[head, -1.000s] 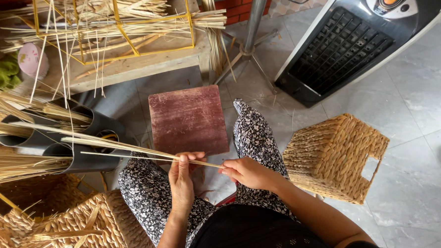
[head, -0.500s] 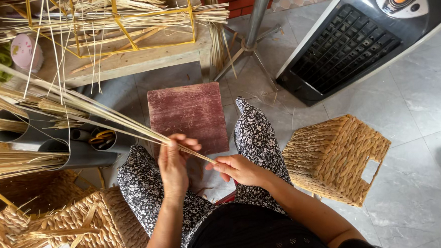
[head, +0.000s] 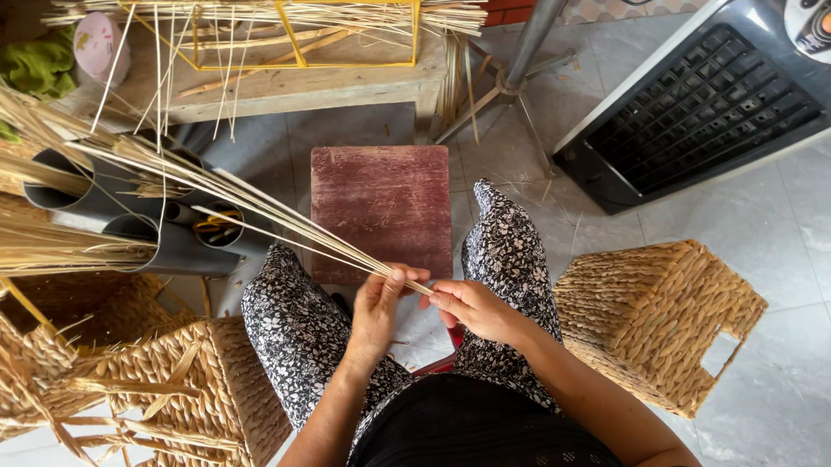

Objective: The person sits on the floor, moves woven baskets aside, picks up a bundle of thin rattan strips, and turns on a floor fan. They then weave the strips one by one through a yellow metal frame resting across their lap, threading and tightening each strip around the frame bars.

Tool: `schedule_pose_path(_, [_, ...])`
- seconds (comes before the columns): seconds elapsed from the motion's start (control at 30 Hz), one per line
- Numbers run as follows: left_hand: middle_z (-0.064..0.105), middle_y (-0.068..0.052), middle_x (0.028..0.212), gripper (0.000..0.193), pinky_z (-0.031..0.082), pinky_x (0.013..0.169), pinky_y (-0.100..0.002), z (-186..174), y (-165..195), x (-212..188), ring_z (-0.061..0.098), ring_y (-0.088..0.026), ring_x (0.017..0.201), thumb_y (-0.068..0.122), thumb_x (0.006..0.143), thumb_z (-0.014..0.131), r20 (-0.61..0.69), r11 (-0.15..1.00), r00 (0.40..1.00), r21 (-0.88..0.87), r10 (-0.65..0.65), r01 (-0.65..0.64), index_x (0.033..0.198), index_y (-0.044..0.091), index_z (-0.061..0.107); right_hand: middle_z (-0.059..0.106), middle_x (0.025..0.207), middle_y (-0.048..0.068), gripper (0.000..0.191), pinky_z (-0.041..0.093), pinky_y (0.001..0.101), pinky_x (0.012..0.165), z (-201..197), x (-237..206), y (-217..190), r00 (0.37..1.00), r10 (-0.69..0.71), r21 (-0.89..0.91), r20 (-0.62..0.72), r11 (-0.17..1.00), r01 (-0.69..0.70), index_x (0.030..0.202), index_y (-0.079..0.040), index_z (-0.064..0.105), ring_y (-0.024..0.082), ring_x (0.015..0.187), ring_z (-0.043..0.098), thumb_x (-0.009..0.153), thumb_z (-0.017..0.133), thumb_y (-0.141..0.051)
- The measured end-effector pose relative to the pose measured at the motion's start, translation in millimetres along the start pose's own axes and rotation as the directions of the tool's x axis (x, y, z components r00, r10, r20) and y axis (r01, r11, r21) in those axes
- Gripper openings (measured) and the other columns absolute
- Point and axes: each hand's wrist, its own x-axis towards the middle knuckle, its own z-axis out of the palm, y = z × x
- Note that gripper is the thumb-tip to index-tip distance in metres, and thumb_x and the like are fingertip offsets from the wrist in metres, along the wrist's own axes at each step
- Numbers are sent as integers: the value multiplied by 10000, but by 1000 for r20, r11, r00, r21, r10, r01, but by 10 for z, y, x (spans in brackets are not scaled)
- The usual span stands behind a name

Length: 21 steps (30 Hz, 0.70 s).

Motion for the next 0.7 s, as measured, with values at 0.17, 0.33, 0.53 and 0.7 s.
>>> schedule_pose_path(0.17, [747,-120,1132,330,575,929,-330,-95,226,75,698,-159,984,288,1083,482,-21,986,997,-149,68,-70,1165,13,646,544,638,-25,320,437,240,548,4,102,-90,999,36,56,5,998,-36,1123,-84,715,73,584,511,1084,473,-291])
schedule_pose_path(0.33, [749,-94,1090,366,590,920,-314,27,425,182,707,-167,976,273,1049,553,164,952,986,305,-26,-26,1310,39,657,545,642,-34,276,410,236,499,-13,320,41,996,-16,102,-91,994,25,1045,-44,672,75,557,504,1081,489,-248])
schedule_pose_path(0.53, [733,-96,1233,284,545,993,-294,-405,1012,591,675,-158,1158,109,1013,653,-32,852,936,426,352,-306,1278,9,671,444,628,-58,269,326,211,479,-613,173,376,913,-84,100,-400,986,134,1057,-36,673,44,541,402,1086,473,-213])
schedule_pose_path(0.7, [758,-118,1153,165,572,967,-311,-1228,1796,1437,709,-187,1080,71,1082,619,-132,587,710,676,692,-446,1207,-3,699,417,597,-60,313,248,213,449,-871,-44,642,850,150,270,-505,963,-9,1006,-26,667,40,497,336,1071,490,-276])
